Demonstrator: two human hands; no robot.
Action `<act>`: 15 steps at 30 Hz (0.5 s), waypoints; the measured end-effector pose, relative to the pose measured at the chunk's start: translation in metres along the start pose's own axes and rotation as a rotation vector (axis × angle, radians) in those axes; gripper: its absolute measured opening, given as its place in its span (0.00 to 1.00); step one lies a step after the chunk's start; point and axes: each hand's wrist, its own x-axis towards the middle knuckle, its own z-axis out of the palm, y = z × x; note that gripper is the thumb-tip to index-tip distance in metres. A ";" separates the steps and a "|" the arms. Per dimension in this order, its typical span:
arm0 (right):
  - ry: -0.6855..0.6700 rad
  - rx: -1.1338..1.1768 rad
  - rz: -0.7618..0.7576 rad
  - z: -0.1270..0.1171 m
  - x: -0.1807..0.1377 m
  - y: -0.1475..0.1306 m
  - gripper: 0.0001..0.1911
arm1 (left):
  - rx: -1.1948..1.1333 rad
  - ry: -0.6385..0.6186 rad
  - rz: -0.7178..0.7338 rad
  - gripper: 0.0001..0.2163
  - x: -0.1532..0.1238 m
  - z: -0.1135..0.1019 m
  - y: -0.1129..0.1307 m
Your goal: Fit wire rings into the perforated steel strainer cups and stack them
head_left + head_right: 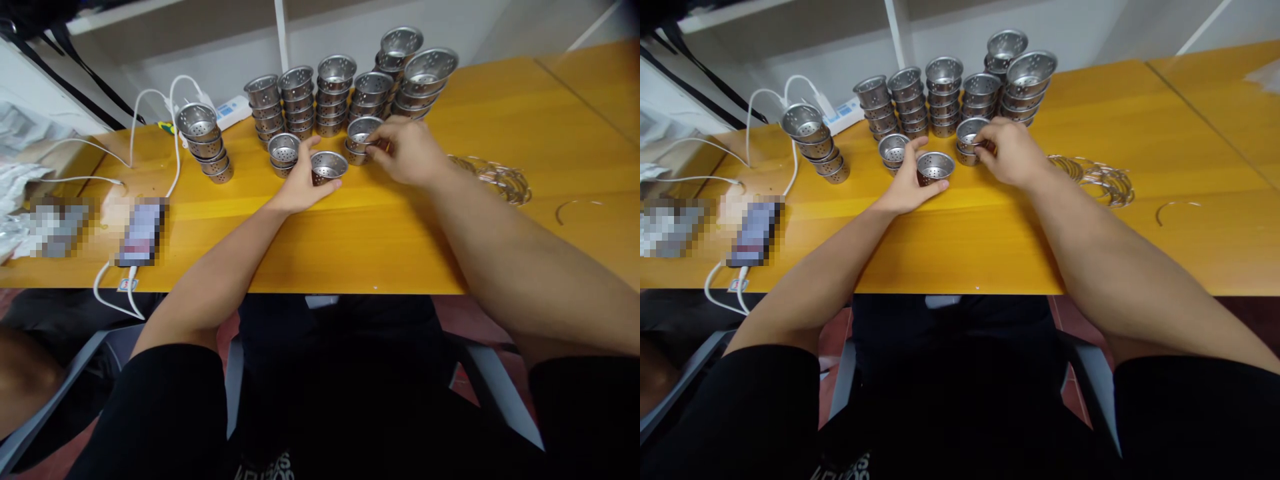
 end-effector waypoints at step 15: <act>-0.532 -0.520 0.720 -0.106 -0.011 -0.026 0.13 | -0.015 -0.005 0.073 0.43 0.003 0.001 -0.014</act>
